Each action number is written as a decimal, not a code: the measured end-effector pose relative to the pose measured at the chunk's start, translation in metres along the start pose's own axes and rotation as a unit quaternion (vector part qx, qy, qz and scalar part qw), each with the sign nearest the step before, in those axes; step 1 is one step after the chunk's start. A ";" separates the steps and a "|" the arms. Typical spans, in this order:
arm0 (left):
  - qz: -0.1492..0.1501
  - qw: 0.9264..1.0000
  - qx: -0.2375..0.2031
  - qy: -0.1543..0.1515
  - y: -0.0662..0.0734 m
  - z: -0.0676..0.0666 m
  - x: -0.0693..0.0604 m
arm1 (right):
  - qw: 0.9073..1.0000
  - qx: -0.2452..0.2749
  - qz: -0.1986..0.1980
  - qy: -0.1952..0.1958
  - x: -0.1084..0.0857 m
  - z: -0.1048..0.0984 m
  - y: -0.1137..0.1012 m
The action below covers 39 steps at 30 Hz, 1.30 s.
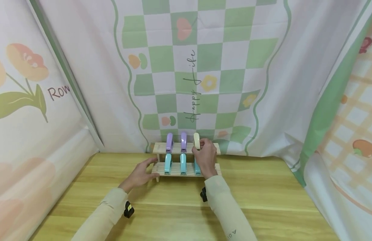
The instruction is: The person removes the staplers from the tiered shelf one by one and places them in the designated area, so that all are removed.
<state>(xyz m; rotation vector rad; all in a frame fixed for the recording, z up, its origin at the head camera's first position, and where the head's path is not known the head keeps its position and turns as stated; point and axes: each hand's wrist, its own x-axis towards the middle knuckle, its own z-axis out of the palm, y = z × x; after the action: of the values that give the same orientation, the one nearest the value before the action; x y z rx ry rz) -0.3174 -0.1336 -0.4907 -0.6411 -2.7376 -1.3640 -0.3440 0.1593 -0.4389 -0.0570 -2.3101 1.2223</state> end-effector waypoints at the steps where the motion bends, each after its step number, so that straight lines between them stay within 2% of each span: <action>1: 0.000 1.000 0.000 0.000 0.000 0.000 0.000 | 1.000 0.003 0.004 0.001 0.001 0.000 0.000; 10: -0.002 1.000 -0.008 -0.002 0.000 0.001 0.000 | 0.999 0.025 0.048 0.007 0.005 -0.002 0.004; 18: -0.008 1.000 -0.010 -0.004 0.001 0.002 0.000 | 0.999 0.036 0.036 0.016 0.000 -0.018 0.014; 23: -0.019 1.000 -0.014 -0.005 0.001 0.002 -0.001 | 0.998 0.031 0.024 0.051 -0.002 -0.035 0.021; 30: -0.025 1.000 -0.014 0.000 0.001 0.002 -0.001 | 0.993 0.046 0.068 0.088 -0.008 -0.064 0.033; 39: -0.017 1.000 -0.010 0.002 0.000 0.002 0.000 | 0.980 0.048 0.078 0.174 -0.017 -0.087 0.059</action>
<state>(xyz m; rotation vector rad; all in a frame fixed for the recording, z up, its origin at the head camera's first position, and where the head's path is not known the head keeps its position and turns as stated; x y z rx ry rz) -0.3171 -0.1321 -0.4923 -0.5947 -2.7468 -1.4006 -0.3008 0.2559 -0.4529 -0.3937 -1.9699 1.2831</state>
